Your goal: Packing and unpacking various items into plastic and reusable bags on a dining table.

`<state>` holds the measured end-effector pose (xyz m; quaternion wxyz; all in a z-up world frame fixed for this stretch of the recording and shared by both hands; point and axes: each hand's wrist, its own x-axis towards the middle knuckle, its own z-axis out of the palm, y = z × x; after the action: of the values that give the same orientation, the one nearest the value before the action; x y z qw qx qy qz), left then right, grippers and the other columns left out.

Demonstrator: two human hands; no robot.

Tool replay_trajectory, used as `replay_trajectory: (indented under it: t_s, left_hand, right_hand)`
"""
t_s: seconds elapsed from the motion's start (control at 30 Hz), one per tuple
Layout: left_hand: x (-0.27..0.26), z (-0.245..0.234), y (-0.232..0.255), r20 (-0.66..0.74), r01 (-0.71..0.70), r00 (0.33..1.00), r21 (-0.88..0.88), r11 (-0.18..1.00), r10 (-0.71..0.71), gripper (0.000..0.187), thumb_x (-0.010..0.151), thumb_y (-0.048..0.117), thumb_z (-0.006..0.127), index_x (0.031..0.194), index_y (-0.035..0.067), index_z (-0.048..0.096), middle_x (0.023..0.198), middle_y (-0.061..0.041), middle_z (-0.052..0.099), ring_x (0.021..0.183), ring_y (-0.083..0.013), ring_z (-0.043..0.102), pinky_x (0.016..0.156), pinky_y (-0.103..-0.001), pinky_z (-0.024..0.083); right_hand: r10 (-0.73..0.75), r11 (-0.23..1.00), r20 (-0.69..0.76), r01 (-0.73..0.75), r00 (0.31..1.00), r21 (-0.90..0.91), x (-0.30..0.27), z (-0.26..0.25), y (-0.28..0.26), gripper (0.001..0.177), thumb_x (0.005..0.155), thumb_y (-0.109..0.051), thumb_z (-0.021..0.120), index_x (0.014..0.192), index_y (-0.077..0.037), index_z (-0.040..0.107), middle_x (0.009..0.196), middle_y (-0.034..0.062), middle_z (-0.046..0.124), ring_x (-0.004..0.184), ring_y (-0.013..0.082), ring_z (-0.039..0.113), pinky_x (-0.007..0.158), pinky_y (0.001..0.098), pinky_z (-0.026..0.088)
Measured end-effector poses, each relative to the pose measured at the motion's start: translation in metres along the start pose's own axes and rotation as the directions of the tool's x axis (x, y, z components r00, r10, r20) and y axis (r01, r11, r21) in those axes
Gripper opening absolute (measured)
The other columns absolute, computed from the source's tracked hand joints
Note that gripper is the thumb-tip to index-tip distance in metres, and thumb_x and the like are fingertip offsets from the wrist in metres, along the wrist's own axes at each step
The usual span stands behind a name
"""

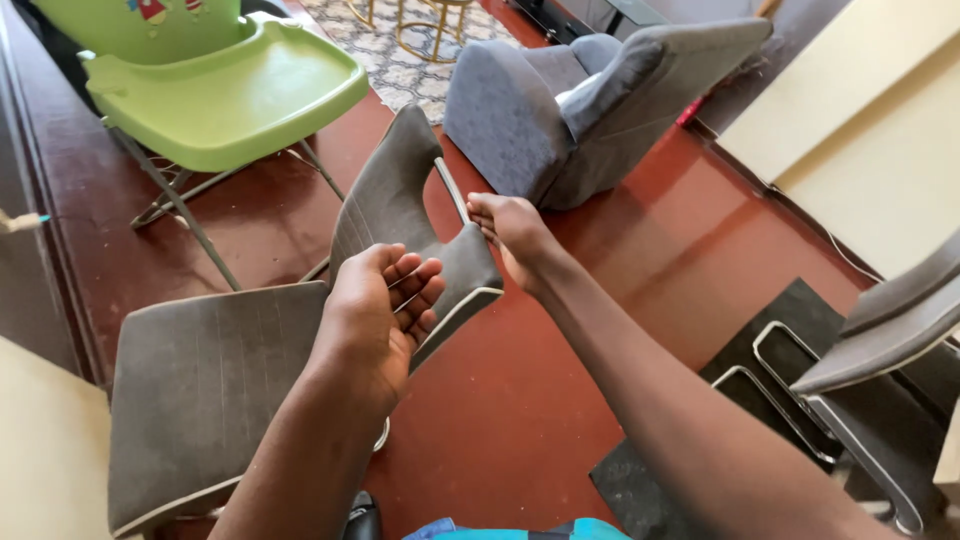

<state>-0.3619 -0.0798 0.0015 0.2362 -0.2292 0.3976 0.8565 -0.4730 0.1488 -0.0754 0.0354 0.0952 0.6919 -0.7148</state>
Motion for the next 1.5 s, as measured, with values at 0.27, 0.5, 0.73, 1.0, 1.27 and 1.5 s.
replay_trajectory:
  t_s: [0.27, 0.5, 0.73, 1.0, 1.27, 1.5]
  left_hand:
    - [0.027, -0.009, 0.033, -0.001, 0.023, 1.0, 0.044, 0.999, -0.023, 0.013, 0.093, 0.024, 0.053, 0.093, 0.012, 0.059, 0.093, -0.005, 0.07, 0.083, -0.0145, 0.065, 0.076, -0.032, 0.048]
    - [0.035, -0.01, 0.038, 0.056, 0.013, 0.998, 0.059, 0.998, -0.016, 0.011, 0.092, 0.023, 0.053, 0.09, 0.013, 0.057, 0.09, -0.003, 0.07, 0.08, -0.0142, 0.064, 0.075, -0.031, 0.047]
    - [0.017, -0.007, 0.029, 0.065, 0.004, 0.998, 0.101, 0.995, -0.01, 0.011, 0.092, 0.022, 0.052, 0.089, 0.013, 0.057, 0.09, -0.004, 0.07, 0.079, -0.0137, 0.065, 0.075, -0.031, 0.048]
    - [-0.019, -0.004, -0.014, 0.045, 0.007, 0.999, 0.117, 0.993, -0.012, 0.01, 0.092, 0.023, 0.054, 0.089, 0.013, 0.057, 0.09, -0.003, 0.07, 0.079, -0.014, 0.064, 0.075, -0.032, 0.048]
    - [-0.09, -0.003, -0.076, 0.021, 0.041, 0.999, 0.141, 0.989, -0.044, 0.012, 0.092, 0.025, 0.054, 0.091, 0.013, 0.058, 0.09, -0.004, 0.07, 0.08, -0.0147, 0.065, 0.074, -0.032, 0.047]
    - [-0.136, -0.01, -0.111, -0.006, 0.053, 0.999, 0.217, 0.975, -0.053, 0.015, 0.092, 0.027, 0.054, 0.093, 0.013, 0.058, 0.089, -0.003, 0.071, 0.08, -0.0139, 0.066, 0.073, -0.031, 0.047]
  right_hand:
    - [0.203, 0.966, 0.038, -0.206, 0.978, 0.158, 0.035, 0.008, -0.021, 0.048, 0.093, -0.035, 0.061, 0.119, 0.006, 0.059, 0.109, 0.0153, 0.066, 0.107, 0.0233, 0.065, 0.096, 0.0367, 0.052]
    - [0.297, 0.914, 0.098, -0.312, 0.95, 0.26, 0.015, 0.007, -0.019, 0.066, 0.087, -0.042, 0.067, 0.124, 0.012, 0.059, 0.108, 0.0162, 0.065, 0.093, 0.0223, 0.065, 0.082, 0.036, 0.055]
    - [0.325, 0.829, 0.094, -0.331, 0.941, 0.45, -0.036, 0.0, -0.014, 0.071, 0.088, -0.041, 0.067, 0.131, 0.014, 0.054, 0.109, 0.0181, 0.064, 0.091, 0.0239, 0.065, 0.079, 0.0351, 0.057]
    - [0.399, 0.56, 0.227, -0.433, 0.888, 0.706, -0.088, -0.019, 0.007, 0.06, 0.09, -0.039, 0.068, 0.119, 0.011, 0.054, 0.096, 0.0134, 0.057, 0.076, 0.0207, 0.056, 0.066, 0.0313, 0.052]
    - [0.337, 0.597, 0.222, -0.39, 0.915, 0.702, -0.136, -0.036, 0.042, 0.034, 0.094, -0.028, 0.064, 0.11, 0.002, 0.057, 0.084, 0.0063, 0.055, 0.071, 0.017, 0.054, 0.063, 0.0266, 0.049]
    - [0.222, 0.548, 0.234, -0.319, 0.947, 0.773, -0.201, -0.03, 0.071, 0.017, 0.101, -0.021, 0.059, 0.095, -0.006, 0.055, 0.079, 0.002, 0.054, 0.069, 0.0137, 0.051, 0.064, 0.0265, 0.047]
